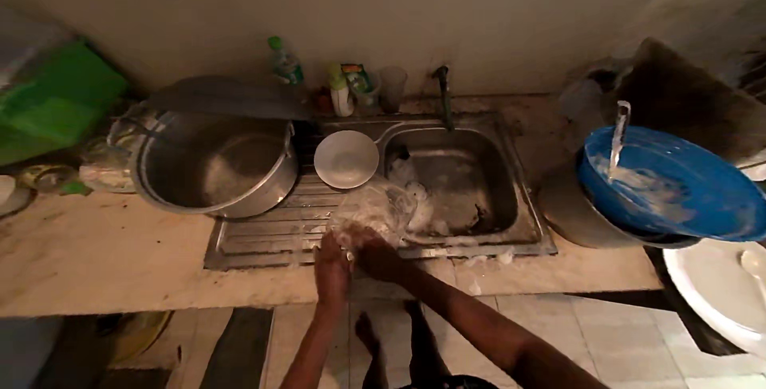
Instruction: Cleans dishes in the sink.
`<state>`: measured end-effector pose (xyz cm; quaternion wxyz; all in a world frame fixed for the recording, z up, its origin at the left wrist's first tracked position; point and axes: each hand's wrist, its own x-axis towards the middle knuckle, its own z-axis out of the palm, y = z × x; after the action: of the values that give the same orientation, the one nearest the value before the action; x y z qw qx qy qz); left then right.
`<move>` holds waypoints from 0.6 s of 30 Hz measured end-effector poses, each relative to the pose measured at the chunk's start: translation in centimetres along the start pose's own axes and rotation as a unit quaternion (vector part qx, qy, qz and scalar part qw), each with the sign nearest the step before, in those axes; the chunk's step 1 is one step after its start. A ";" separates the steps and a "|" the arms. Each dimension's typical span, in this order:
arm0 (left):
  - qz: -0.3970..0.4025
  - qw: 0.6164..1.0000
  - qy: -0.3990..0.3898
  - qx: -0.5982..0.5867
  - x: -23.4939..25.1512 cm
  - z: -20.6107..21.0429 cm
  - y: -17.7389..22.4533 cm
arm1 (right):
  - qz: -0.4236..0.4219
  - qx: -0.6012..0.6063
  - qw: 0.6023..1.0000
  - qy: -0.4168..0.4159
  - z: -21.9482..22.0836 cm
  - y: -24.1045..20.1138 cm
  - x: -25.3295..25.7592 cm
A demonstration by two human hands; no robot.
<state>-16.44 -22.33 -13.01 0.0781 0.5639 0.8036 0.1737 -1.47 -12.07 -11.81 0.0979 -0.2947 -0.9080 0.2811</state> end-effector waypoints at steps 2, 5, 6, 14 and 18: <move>0.002 1.000 0.014 0.007 -0.3 1.1 -0.2 | -0.025 -0.042 0.998 -0.033 -1.2 1.4 1.7; 0.010 0.999 -0.011 -0.029 -0.4 0.1 0.0 | 0.083 -0.064 0.994 -0.012 -4.4 6.2 4.0; 0.013 0.999 -0.011 -0.044 -0.3 -0.3 0.1 | 0.085 -0.068 0.994 0.006 -3.9 6.4 4.5; 0.011 0.999 -0.036 0.005 0.3 -1.3 0.7 | 0.066 -0.064 0.996 0.004 -5.0 5.9 5.9; 0.037 0.999 0.003 0.021 0.2 -0.6 0.1 | 0.060 -0.066 0.996 0.024 -1.8 3.3 7.0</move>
<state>-16.54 -22.24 -12.42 0.0574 0.5944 0.7858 0.1608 -4.93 -4.88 -12.17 0.0833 -0.3608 -0.9028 0.2188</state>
